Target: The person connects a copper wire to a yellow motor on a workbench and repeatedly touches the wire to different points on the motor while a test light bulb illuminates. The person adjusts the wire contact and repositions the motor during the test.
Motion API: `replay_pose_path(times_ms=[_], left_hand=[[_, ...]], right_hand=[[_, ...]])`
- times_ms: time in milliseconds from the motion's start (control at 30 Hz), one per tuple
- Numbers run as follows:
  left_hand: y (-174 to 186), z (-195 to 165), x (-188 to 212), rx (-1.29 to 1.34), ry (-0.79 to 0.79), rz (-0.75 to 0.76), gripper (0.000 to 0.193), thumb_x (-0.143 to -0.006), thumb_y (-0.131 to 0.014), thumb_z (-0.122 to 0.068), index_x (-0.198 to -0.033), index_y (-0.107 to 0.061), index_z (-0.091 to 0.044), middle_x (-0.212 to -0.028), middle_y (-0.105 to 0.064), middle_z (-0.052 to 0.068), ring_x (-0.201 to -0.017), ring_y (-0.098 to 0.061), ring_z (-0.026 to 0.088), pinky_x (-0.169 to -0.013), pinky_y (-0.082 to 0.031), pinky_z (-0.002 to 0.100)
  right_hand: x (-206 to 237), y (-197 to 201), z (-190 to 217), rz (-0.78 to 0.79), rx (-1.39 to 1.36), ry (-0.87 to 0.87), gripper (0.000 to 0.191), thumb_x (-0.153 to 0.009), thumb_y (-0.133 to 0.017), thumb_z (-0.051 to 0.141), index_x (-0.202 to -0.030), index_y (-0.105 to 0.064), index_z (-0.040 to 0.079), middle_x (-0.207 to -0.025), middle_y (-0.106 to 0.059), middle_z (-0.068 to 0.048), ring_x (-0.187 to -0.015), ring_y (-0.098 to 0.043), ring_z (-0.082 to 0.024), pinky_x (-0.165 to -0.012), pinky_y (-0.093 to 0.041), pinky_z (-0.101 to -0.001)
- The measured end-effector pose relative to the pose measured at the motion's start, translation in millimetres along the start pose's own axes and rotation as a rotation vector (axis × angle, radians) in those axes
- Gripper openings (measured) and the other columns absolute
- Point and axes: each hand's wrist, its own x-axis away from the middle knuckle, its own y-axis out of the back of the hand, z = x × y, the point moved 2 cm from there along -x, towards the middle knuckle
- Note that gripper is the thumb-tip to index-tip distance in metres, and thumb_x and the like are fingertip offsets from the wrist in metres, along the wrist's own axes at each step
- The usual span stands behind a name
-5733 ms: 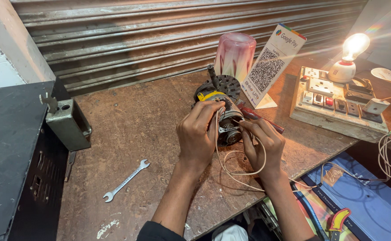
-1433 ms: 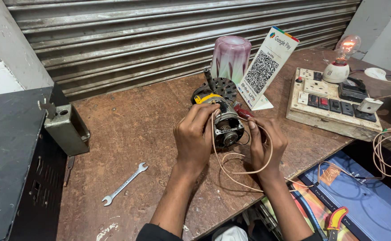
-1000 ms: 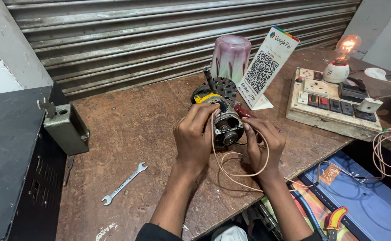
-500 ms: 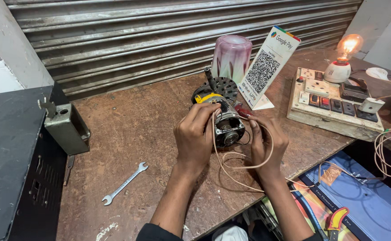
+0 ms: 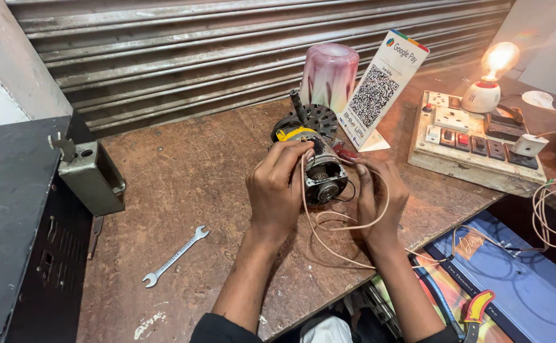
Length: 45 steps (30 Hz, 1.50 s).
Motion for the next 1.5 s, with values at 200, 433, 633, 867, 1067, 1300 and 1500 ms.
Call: replay_pose_path(times_ms=[200,433,633,867,1067,1300,1500], left_hand=[[1,0,0,0.006,-0.009,0.012,0.016,-0.097,-0.069,-0.006,-0.112,-0.073,-0.007,-0.109,-0.075,0.01,-0.096,-0.077,0.028,-0.082,-0.061,0.037],[-2,2,-1,0.019,0.004,-0.005,0.014,-0.099,-0.069,-0.009,-0.112,-0.074,-0.008,-0.109,-0.076,0.009,-0.096,-0.078,0.027,-0.08,-0.062,0.036],[-1,1,-2,0.013,0.001,-0.006,0.014,-0.098,-0.069,-0.009,-0.112,-0.073,-0.008,-0.108,-0.075,0.009,-0.095,-0.077,0.028,-0.079,-0.061,0.037],[1,-1,-1,0.044,-0.007,-0.011,0.015,-0.098,-0.069,-0.007,-0.113,-0.072,-0.008,-0.109,-0.074,0.01,-0.099,-0.076,0.03,-0.082,-0.06,0.039],[5,-6,-4,0.064,-0.004,-0.015,0.014,-0.098,-0.068,-0.007,-0.112,-0.072,-0.007,-0.108,-0.075,0.011,-0.099,-0.076,0.03,-0.082,-0.06,0.039],[7,-9,2,0.07,-0.018,-0.011,0.012,-0.099,-0.069,-0.004,-0.11,-0.073,-0.002,-0.107,-0.074,0.014,-0.099,-0.076,0.03,-0.084,-0.059,0.039],[14,-7,2,0.016,-0.039,0.018,0.014,-0.098,-0.069,-0.001,-0.111,-0.073,-0.002,-0.108,-0.075,0.013,-0.1,-0.076,0.028,-0.084,-0.06,0.037]], right_hand=[[-2,0,6,0.03,-0.068,0.043,0.008,-0.1,-0.066,-0.004,-0.107,-0.069,-0.002,-0.1,-0.07,-0.015,-0.087,-0.069,-0.024,-0.077,-0.053,-0.0319],[0,-5,7,0.086,-0.097,0.002,0.009,-0.098,-0.067,-0.005,-0.106,-0.07,-0.002,-0.096,-0.069,-0.014,-0.079,-0.066,-0.023,-0.07,-0.051,-0.0311],[-2,-4,2,0.014,-0.025,0.028,0.007,-0.1,-0.067,-0.004,-0.106,-0.069,-0.001,-0.095,-0.069,-0.015,-0.085,-0.069,-0.025,-0.075,-0.052,-0.034],[0,-5,4,0.017,-0.062,0.005,0.009,-0.101,-0.065,-0.006,-0.108,-0.069,-0.001,-0.095,-0.069,-0.014,-0.084,-0.069,-0.024,-0.072,-0.052,-0.0327],[-2,-6,8,0.0,-0.042,0.089,0.012,-0.098,-0.068,-0.006,-0.107,-0.07,0.001,-0.097,-0.07,-0.014,-0.084,-0.069,-0.024,-0.072,-0.052,-0.0334],[6,-4,5,0.014,-0.078,0.036,0.012,-0.098,-0.067,-0.004,-0.108,-0.069,0.002,-0.101,-0.071,-0.014,-0.084,-0.069,-0.024,-0.073,-0.052,-0.0318],[7,-4,14,0.024,-0.087,0.008,0.011,-0.098,-0.067,-0.004,-0.108,-0.069,0.001,-0.099,-0.07,-0.014,-0.085,-0.07,-0.025,-0.076,-0.054,-0.0326]])
